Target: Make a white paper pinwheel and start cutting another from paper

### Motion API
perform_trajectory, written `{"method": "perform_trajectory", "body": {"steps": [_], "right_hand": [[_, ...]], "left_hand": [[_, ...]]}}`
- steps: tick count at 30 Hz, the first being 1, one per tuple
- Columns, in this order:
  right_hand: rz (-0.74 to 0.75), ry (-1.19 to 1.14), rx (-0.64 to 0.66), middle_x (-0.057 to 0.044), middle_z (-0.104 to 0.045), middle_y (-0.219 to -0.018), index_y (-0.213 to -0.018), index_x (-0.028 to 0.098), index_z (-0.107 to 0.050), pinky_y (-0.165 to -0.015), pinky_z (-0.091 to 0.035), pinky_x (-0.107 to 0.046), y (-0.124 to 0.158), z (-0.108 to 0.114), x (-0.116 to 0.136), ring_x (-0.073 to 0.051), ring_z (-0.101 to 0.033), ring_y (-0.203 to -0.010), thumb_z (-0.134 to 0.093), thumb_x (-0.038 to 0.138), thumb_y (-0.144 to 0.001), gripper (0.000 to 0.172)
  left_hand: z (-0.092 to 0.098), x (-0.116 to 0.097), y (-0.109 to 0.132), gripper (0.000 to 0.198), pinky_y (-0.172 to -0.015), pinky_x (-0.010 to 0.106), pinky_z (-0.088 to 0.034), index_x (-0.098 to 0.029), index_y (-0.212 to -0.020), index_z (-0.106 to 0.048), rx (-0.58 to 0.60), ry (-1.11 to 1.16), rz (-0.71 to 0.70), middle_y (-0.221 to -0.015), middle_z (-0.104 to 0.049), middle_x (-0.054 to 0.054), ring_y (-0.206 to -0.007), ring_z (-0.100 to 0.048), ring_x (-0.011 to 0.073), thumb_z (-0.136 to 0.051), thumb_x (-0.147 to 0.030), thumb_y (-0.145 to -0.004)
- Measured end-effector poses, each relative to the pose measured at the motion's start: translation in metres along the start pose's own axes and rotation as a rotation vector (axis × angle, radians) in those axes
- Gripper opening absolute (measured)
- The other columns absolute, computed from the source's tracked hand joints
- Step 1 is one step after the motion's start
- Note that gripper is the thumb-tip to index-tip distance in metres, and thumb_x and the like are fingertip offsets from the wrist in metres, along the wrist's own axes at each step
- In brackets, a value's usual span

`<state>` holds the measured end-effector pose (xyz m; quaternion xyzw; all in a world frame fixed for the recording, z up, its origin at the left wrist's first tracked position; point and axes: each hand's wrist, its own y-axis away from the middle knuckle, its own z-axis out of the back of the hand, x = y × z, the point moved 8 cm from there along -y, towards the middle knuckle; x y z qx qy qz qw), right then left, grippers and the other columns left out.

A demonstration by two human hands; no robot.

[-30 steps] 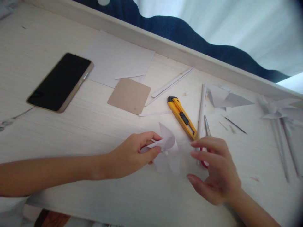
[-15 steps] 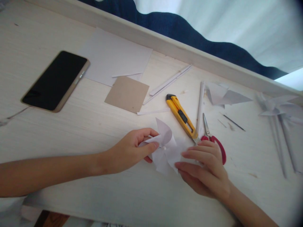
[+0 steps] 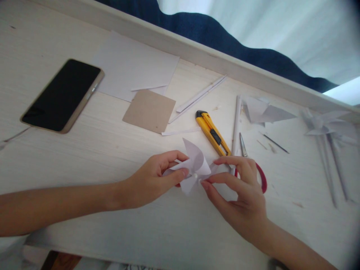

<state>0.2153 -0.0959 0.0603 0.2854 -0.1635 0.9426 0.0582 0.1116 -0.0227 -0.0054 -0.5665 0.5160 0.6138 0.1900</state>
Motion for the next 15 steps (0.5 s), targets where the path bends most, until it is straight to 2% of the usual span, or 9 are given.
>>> {"method": "perform_trajectory", "body": {"steps": [8,15], "right_hand": [[-0.021,-0.006,0.013,-0.004,-0.052,-0.096,-0.07,0.024,-0.061,-0.076,-0.034,-0.041,-0.0025,-0.0026,-0.0005,-0.022,-0.045,-0.09,-0.063,0.018,-0.067,0.007],[-0.012,-0.01,0.012,-0.005,-0.051,-0.095,-0.07,0.023,-0.061,-0.076,-0.034,-0.04,-0.0038,-0.0035,-0.0002,-0.022,-0.045,-0.09,-0.063,0.017,-0.067,0.007]], "left_hand": [[-0.0001,0.0037,0.0005,0.017,-0.06,0.016,-0.047,-0.021,-0.094,-0.052,-0.01,0.038,0.003,-0.084,-0.058,-0.003,-0.07,-0.053,0.0083,-0.052,-0.03,-0.079],[0.0005,0.0041,0.001,0.017,-0.06,0.018,-0.047,-0.021,-0.093,-0.052,-0.015,-0.001,0.008,-0.085,-0.056,-0.002,-0.071,-0.053,0.0094,-0.051,-0.031,-0.079]]}}
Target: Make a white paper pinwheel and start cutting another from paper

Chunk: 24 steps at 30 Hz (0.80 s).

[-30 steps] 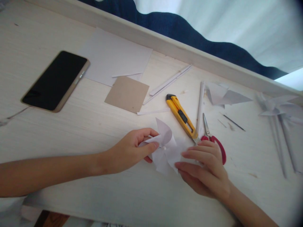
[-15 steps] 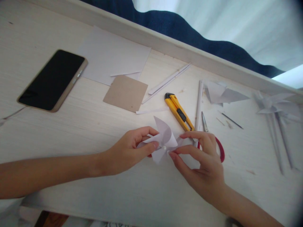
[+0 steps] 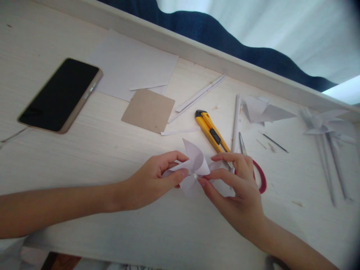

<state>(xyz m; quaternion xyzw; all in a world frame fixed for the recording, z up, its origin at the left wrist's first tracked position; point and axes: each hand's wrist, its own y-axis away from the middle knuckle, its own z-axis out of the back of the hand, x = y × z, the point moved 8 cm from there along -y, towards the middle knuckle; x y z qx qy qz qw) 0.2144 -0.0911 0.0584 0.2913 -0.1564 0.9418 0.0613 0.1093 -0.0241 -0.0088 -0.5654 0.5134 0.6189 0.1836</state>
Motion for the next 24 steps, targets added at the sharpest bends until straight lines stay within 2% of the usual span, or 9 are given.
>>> {"method": "perform_trajectory", "body": {"steps": [5,13,24], "right_hand": [[-0.023,-0.006,-0.013,-0.005,-0.052,-0.094,-0.069,0.023,-0.061,-0.078,-0.033,-0.04,0.0009,0.0009,-0.0004,-0.021,-0.045,-0.089,-0.063,0.017,-0.067,0.007],[-0.085,-0.014,-0.009,-0.005,-0.052,-0.095,-0.066,0.022,-0.061,-0.08,-0.033,-0.039,-0.0003,-0.0026,-0.0045,-0.02,-0.044,-0.09,-0.064,0.017,-0.067,0.006],[-0.077,-0.013,-0.028,-0.006,-0.052,-0.094,-0.065,0.021,-0.06,-0.08,-0.033,-0.039,-0.0008,-0.0021,-0.0037,-0.021,-0.044,-0.09,-0.064,0.018,-0.066,0.005]], "left_hand": [[0.0015,0.0013,-0.0005,0.018,-0.06,0.018,-0.047,-0.02,-0.093,-0.051,-0.025,-0.019,-0.008,-0.081,-0.056,-0.002,-0.069,-0.052,0.0094,-0.051,-0.032,-0.079],[0.0008,0.0023,-0.0006,0.014,-0.06,0.017,-0.045,-0.022,-0.092,-0.049,0.003,-0.033,-0.036,-0.08,-0.057,-0.004,-0.068,-0.051,0.0079,-0.05,-0.029,-0.08],[-0.0021,0.0012,0.0004,0.012,-0.062,0.018,-0.043,-0.02,-0.091,-0.049,0.035,-0.012,-0.043,-0.081,-0.057,-0.003,-0.072,-0.053,0.009,-0.048,-0.027,-0.082]]}}
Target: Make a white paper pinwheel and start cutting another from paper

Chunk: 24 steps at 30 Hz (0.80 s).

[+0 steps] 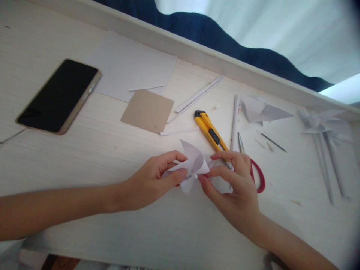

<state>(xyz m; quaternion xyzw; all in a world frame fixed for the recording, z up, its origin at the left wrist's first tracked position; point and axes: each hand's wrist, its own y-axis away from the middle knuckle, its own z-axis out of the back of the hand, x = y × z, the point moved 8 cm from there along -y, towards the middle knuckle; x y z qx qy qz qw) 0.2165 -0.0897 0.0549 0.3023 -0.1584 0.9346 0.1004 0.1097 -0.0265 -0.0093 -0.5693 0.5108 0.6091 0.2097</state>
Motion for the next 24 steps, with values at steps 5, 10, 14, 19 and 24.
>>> {"method": "perform_trajectory", "body": {"steps": [5,10,14,19,24], "right_hand": [[0.0,0.012,-0.006,-0.006,-0.052,-0.094,-0.066,0.021,-0.06,-0.08,-0.033,-0.04,0.001,-0.001,0.0,-0.021,-0.044,-0.09,-0.063,0.018,-0.067,0.004],[0.012,0.028,-0.027,-0.006,-0.052,-0.093,-0.066,0.021,-0.06,-0.08,-0.033,-0.04,0.001,-0.003,0.0,-0.021,-0.045,-0.09,-0.063,0.02,-0.067,0.004],[0.015,0.04,-0.037,-0.005,-0.051,-0.095,-0.067,0.021,-0.059,-0.081,-0.032,-0.04,0.002,-0.003,-0.001,-0.021,-0.046,-0.09,-0.063,0.02,-0.067,0.005],[-0.029,0.029,-0.045,-0.005,-0.048,-0.093,-0.073,0.02,-0.052,-0.081,-0.034,-0.04,0.003,-0.004,-0.007,-0.021,-0.045,-0.091,-0.066,0.022,-0.065,0.016],[-0.031,-0.076,-0.047,-0.008,-0.046,-0.102,-0.093,0.02,-0.042,-0.083,-0.036,-0.039,0.001,-0.005,-0.013,-0.021,-0.044,-0.097,-0.066,0.022,-0.062,0.039]], "left_hand": [[0.002,0.002,0.0,0.019,-0.058,0.02,-0.045,-0.017,-0.093,-0.05,-0.038,-0.062,0.02,-0.077,-0.057,-0.001,-0.071,-0.054,0.0122,-0.049,-0.031,-0.08],[0.0,0.001,-0.001,0.021,-0.062,0.021,-0.045,-0.017,-0.096,-0.054,0.011,-0.118,-0.003,-0.083,-0.057,0.0,-0.075,-0.053,0.0127,-0.046,-0.03,-0.082],[0.001,-0.003,-0.002,0.019,-0.063,0.02,-0.044,-0.016,-0.093,-0.056,0.031,-0.178,-0.045,-0.084,-0.058,0.0,-0.076,-0.053,0.0124,-0.045,-0.028,-0.083],[0.001,-0.009,-0.003,0.016,-0.066,0.019,-0.042,-0.016,-0.091,-0.057,0.026,-0.204,-0.101,-0.081,-0.057,-0.001,-0.074,-0.052,0.0108,-0.045,-0.024,-0.083],[0.0,-0.012,-0.001,0.015,-0.07,0.021,-0.042,-0.015,-0.088,-0.056,0.03,-0.229,-0.115,-0.082,-0.057,0.0,-0.079,-0.052,0.013,-0.046,-0.025,-0.082]]}}
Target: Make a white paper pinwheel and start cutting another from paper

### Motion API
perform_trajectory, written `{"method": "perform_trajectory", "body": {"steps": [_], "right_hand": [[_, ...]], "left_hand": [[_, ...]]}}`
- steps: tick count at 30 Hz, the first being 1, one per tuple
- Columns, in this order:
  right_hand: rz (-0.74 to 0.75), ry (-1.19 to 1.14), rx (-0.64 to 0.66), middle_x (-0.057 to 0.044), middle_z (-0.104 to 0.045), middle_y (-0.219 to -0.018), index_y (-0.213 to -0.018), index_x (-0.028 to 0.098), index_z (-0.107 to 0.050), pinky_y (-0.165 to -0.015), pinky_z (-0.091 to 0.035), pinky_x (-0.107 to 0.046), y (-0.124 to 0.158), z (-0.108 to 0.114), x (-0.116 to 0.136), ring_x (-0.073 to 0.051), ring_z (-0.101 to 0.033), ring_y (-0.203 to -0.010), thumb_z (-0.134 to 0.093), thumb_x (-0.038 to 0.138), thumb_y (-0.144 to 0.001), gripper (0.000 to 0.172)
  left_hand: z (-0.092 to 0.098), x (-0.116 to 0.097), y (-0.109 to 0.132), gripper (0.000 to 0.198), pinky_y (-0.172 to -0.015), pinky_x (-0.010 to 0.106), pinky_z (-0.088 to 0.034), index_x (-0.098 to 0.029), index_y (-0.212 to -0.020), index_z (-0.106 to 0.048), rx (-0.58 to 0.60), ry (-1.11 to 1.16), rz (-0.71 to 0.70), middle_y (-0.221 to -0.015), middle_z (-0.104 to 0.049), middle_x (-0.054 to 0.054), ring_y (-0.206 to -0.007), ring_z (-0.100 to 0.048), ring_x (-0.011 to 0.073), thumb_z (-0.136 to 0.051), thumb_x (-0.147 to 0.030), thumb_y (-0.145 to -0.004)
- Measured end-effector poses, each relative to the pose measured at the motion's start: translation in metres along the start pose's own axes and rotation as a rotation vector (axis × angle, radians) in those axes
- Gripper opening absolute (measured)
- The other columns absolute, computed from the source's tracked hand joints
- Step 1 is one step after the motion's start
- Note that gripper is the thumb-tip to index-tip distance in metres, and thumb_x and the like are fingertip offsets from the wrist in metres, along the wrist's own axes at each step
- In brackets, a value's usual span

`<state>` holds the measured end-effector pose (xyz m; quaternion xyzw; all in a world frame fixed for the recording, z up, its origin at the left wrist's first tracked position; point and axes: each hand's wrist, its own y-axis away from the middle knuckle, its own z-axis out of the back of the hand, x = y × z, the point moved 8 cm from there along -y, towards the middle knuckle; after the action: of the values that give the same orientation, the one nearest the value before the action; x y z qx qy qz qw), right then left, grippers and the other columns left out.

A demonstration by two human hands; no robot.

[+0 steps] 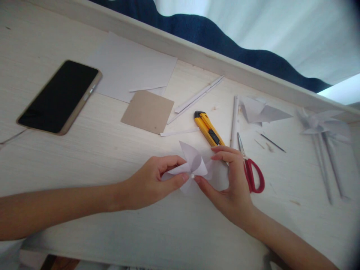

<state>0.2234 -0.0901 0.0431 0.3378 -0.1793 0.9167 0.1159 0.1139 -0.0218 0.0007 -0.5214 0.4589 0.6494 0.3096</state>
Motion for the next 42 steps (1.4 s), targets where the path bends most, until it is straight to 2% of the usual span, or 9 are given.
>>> {"method": "perform_trajectory", "body": {"steps": [3,7,11,15,23,26,35,39,42], "right_hand": [[0.012,-0.061,0.141,-0.007,-0.05,-0.101,-0.1,0.02,-0.044,-0.083,-0.037,-0.038,-0.003,-0.008,0.0,-0.021,-0.046,-0.096,-0.063,0.021,-0.066,0.038],[0.084,0.016,0.235,-0.001,-0.056,-0.077,-0.079,0.021,-0.054,-0.073,-0.037,-0.035,-0.008,-0.009,0.008,-0.018,-0.05,-0.079,-0.06,0.025,-0.07,0.012],[0.048,0.003,0.323,0.002,-0.053,-0.064,-0.067,0.021,-0.055,-0.068,-0.034,-0.032,-0.011,-0.01,0.01,-0.015,-0.048,-0.068,-0.061,0.026,-0.069,0.009],[-0.067,-0.1,0.425,0.004,-0.053,-0.061,-0.062,0.019,-0.054,-0.065,-0.034,-0.028,-0.01,-0.013,0.006,-0.012,-0.048,-0.064,-0.064,0.026,-0.068,0.013],[-0.418,-0.351,0.569,0.005,-0.055,-0.056,-0.058,0.017,-0.055,-0.051,-0.036,-0.02,-0.001,-0.017,-0.004,-0.009,-0.048,-0.055,-0.069,0.027,-0.061,0.017],[-0.46,-0.399,0.538,0.004,-0.054,-0.055,-0.056,0.016,-0.054,-0.048,-0.037,-0.019,-0.001,-0.013,-0.004,-0.009,-0.047,-0.053,-0.07,0.026,-0.059,0.019],[-0.402,-0.427,0.441,0.005,-0.051,-0.052,-0.059,0.016,-0.055,-0.046,-0.036,-0.018,-0.001,-0.004,0.003,-0.007,-0.045,-0.049,-0.067,0.028,-0.063,0.017],[-0.381,-0.421,0.403,0.004,-0.052,-0.056,-0.061,0.017,-0.054,-0.044,-0.035,-0.018,0.002,-0.006,0.001,-0.008,-0.045,-0.05,-0.066,0.029,-0.062,0.017],[-0.345,-0.4,0.415,0.003,-0.052,-0.059,-0.063,0.017,-0.055,-0.046,-0.037,-0.019,0.002,-0.006,0.001,-0.009,-0.047,-0.054,-0.066,0.031,-0.063,0.018]], "left_hand": [[-0.001,-0.004,0.0,0.015,-0.073,0.021,-0.042,-0.016,-0.091,-0.056,0.016,0.01,-0.036,-0.086,-0.058,-0.001,-0.081,-0.053,0.013,-0.05,-0.024,-0.08],[0.002,-0.007,0.0,0.016,-0.061,0.018,-0.041,-0.016,-0.085,-0.059,0.001,-0.076,-0.044,-0.077,-0.058,-0.003,-0.068,-0.051,0.0105,-0.057,-0.028,-0.075],[0.0,-0.007,-0.001,0.014,-0.061,0.018,-0.04,-0.016,-0.081,-0.061,0.037,-0.052,-0.012,-0.074,-0.059,-0.003,-0.068,-0.052,0.0106,-0.054,-0.027,-0.076],[-0.004,-0.006,0.0,0.014,-0.056,0.017,-0.04,-0.015,-0.08,-0.06,0.089,-0.018,0.05,-0.069,-0.058,-0.003,-0.063,-0.052,0.0101,-0.054,-0.027,-0.076],[-0.013,-0.011,0.003,0.011,-0.055,0.014,-0.041,-0.013,-0.079,-0.058,0.2,0.171,0.137,-0.067,-0.056,-0.003,-0.06,-0.051,0.0066,-0.056,-0.022,-0.074],[-0.011,-0.015,0.003,0.009,-0.052,0.013,-0.04,-0.013,-0.076,-0.058,0.171,0.16,0.129,-0.065,-0.054,-0.004,-0.057,-0.049,0.0055,-0.056,-0.021,-0.073],[-0.01,-0.025,0.005,0.018,-0.054,0.017,-0.039,-0.011,-0.083,-0.059,0.044,0.059,0.096,-0.072,-0.056,0.0,-0.062,-0.049,0.009,-0.055,-0.024,-0.072],[-0.006,-0.033,0.007,0.017,-0.05,0.017,-0.036,-0.011,-0.078,-0.06,-0.033,-0.033,0.055,-0.067,-0.055,0.0,-0.058,-0.047,0.0087,-0.054,-0.025,-0.072],[-0.006,-0.039,0.006,0.015,-0.046,0.015,-0.032,-0.01,-0.075,-0.06,-0.022,-0.097,0.044,-0.06,-0.053,-0.002,-0.052,-0.042,0.0067,-0.054,-0.022,-0.071]]}}
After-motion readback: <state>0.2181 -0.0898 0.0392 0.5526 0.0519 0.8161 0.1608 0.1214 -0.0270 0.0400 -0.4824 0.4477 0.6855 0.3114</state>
